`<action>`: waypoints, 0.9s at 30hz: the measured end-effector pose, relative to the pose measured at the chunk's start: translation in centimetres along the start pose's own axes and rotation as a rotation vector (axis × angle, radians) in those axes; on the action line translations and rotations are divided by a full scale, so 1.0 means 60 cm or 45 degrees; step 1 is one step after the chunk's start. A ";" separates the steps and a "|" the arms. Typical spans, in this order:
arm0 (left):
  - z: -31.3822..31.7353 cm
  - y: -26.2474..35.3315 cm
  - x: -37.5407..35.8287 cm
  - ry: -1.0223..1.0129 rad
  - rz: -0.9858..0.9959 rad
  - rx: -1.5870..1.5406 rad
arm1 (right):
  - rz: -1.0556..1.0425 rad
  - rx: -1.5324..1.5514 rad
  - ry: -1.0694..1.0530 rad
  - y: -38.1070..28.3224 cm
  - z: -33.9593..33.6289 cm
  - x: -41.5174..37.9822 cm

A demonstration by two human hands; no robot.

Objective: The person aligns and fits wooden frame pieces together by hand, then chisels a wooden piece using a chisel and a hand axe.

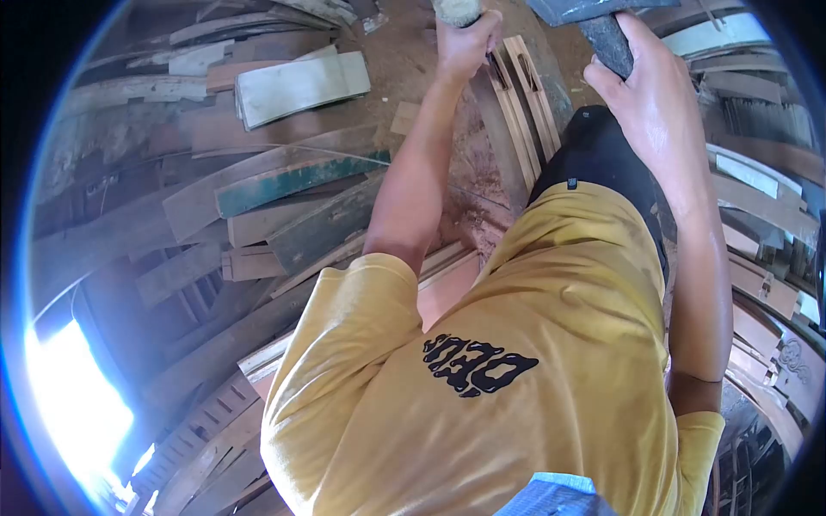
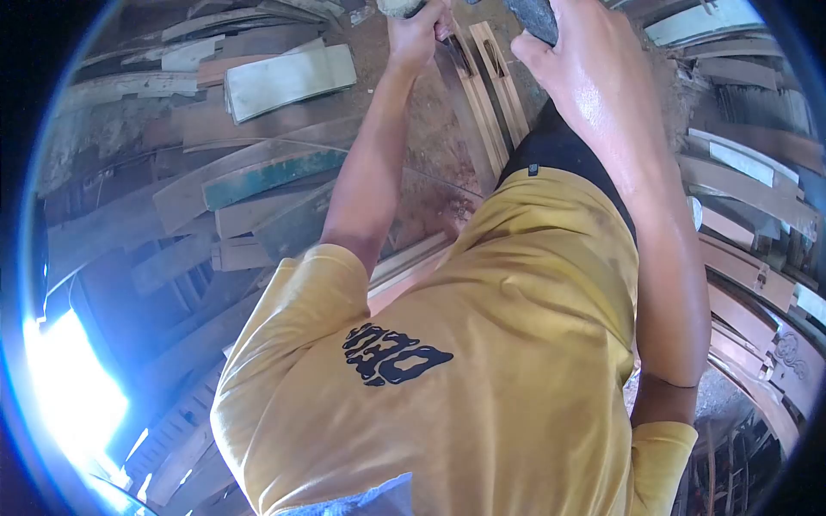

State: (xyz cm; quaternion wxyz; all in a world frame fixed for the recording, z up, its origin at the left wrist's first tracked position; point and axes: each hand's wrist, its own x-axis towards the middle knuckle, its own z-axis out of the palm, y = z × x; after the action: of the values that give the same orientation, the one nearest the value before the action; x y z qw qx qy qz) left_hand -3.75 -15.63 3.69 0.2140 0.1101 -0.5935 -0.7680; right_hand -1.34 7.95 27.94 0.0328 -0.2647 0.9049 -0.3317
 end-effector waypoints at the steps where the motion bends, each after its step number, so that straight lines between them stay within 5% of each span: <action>1: -0.001 -0.007 0.001 0.016 -0.012 0.046 | -0.037 0.005 -0.003 -0.003 -0.003 0.003; 6: 0.010 -0.025 -0.009 -0.097 0.000 0.069 | -0.128 -0.106 0.078 -0.034 0.004 0.007; 8: 0.032 -0.017 -0.015 0.056 0.504 0.398 | -0.042 -0.047 0.070 -0.027 0.020 0.008; 9: 0.032 -0.012 -0.025 0.058 0.500 0.400 | -0.033 -0.124 0.027 0.007 0.044 0.012; 12: 0.023 -0.020 -0.038 -0.148 0.132 0.533 | -0.053 -0.363 -0.171 0.052 0.098 0.008; 15: 0.024 -0.037 -0.049 -0.080 0.361 0.459 | -0.210 -0.495 -0.261 0.048 0.090 0.023; 17: 0.025 -0.034 -0.058 0.049 0.242 0.181 | -0.141 -0.317 -0.222 0.026 0.085 0.015; 19: 0.001 -0.020 -0.058 -0.112 0.043 0.455 | -0.081 -0.396 -0.265 0.055 0.124 0.012; 23: -0.004 -0.067 0.027 -0.162 0.254 0.570 | -0.118 -0.455 -0.199 0.048 0.115 0.030; 25: 0.011 -0.026 0.061 0.182 0.044 0.000 | -0.083 -0.295 -0.223 0.048 0.091 0.040; 26: -0.010 -0.014 0.062 0.007 -0.230 0.142 | -0.077 -0.248 -0.166 0.050 0.086 0.034; 27: -0.018 -0.043 0.049 0.010 -0.228 0.135 | -0.076 -0.205 -0.108 0.047 0.077 0.028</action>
State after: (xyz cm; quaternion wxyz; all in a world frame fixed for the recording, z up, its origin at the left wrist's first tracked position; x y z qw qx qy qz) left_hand -6.39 -17.40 1.17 0.1408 0.1767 -0.6203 -0.7511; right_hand -2.96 6.23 22.78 0.0398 -0.3073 0.9181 -0.2472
